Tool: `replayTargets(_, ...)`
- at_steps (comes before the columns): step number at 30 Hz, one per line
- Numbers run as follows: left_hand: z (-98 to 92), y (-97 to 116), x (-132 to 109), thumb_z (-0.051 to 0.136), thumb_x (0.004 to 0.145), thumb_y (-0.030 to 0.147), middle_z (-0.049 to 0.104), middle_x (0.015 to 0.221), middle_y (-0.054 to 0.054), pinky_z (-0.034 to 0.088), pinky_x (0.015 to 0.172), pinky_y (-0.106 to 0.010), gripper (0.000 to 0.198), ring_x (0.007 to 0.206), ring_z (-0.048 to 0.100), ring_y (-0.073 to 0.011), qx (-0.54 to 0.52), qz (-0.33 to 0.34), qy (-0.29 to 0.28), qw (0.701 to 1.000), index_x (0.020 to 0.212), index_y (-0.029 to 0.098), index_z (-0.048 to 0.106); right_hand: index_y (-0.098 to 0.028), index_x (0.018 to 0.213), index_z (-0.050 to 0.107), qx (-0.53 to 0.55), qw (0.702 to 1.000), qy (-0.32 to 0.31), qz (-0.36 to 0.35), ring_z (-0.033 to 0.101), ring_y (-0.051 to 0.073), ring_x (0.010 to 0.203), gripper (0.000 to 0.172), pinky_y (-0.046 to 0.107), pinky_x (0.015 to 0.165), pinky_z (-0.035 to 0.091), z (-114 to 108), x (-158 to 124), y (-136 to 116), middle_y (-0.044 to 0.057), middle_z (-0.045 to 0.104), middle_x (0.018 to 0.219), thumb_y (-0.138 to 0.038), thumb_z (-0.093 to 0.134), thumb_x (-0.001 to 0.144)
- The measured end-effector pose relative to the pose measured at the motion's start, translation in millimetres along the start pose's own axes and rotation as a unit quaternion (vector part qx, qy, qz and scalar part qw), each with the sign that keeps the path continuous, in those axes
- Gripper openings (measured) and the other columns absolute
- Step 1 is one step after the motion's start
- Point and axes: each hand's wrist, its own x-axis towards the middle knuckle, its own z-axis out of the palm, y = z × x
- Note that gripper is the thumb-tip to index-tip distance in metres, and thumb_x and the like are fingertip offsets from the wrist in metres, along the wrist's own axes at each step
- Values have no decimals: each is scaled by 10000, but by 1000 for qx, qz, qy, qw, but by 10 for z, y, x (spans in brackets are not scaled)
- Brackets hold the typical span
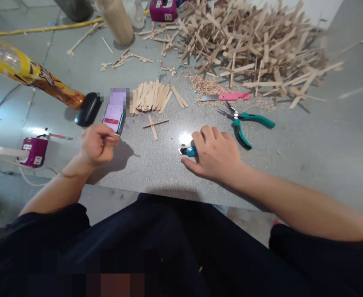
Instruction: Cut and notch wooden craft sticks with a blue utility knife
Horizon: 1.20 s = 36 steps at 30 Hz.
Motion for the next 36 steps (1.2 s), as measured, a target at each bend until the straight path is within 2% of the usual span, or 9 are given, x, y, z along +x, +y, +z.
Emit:
replayTargets(2,134,248,61,687,1158,509,657,691,19,346,585,-355,293,575,514,-153,-8,78,-21,997,990,269,672,-124,1232,763,-16,999,-36,-2,654,363,1012,671,402,784,290,-28,33,29,222,756,1192,-771,635,1110)
replayTargets(5,473,654,152,648,1174,302,689,743,41,420,567,-261,66,565,586,-111,-69,155,-56,984,1128,256,657,-119,1235,769,-32,997,-67,-33,676,381,1034,570,412,793,276,-70,76,69,225,761,1179,-659,610,1145)
replayTargets(6,630,784,182,617,1209,277,668,735,61,421,555,-230,41,536,576,-92,-160,114,-56,979,1177,252,618,-119,1231,768,-30,996,-75,-48,684,384,1034,525,416,795,279,-83,87,81,223,763,1173,-614,617,1143)
replayTargets(9,1155,1076,281,456,1310,335,556,656,126,352,496,-178,118,447,425,-75,-427,-10,-38,904,1209,286,494,-124,1199,763,-13,992,-92,-82,697,384,1020,440,425,793,305,-104,110,105,216,766,1138,-540,632,1143)
replayTargets(13,1641,1152,404,640,1256,544,436,624,147,212,458,-185,338,454,258,-70,-530,-78,67,842,1114,286,473,-116,1166,776,1,996,-75,-45,720,378,996,447,431,772,335,-29,106,118,227,787,1087,-485,528,1215)
replayTargets(16,1677,1064,430,705,1219,596,422,620,150,229,448,-185,393,467,240,-77,-551,-135,56,822,1108,284,494,-98,1270,791,58,998,13,19,753,353,914,720,429,727,377,101,76,167,220,828,1085,-631,308,1281)
replayTargets(20,1534,978,386,709,1209,625,388,608,145,250,450,-190,398,473,257,-84,-571,-151,-5,807,1135,257,576,-130,1329,792,157,980,116,36,800,330,826,1043,426,671,461,241,42,271,173,859,1008,-907,106,1208)
replayTargets(27,1476,990,374,703,1218,617,443,601,99,253,458,-191,445,467,302,-65,-585,-144,-88,793,1035,214,660,-186,1421,775,209,965,148,-56,854,282,897,838,396,701,536,262,29,274,144,900,1112,-801,225,1276)
replayTargets(36,1461,941,386,739,1202,592,440,609,95,263,448,-191,410,457,284,-57,-580,-100,-122,799,1043,219,680,-178,1442,788,197,972,111,-61,829,293,921,887,412,749,504,237,17,272,142,887,1084,-792,170,1274)
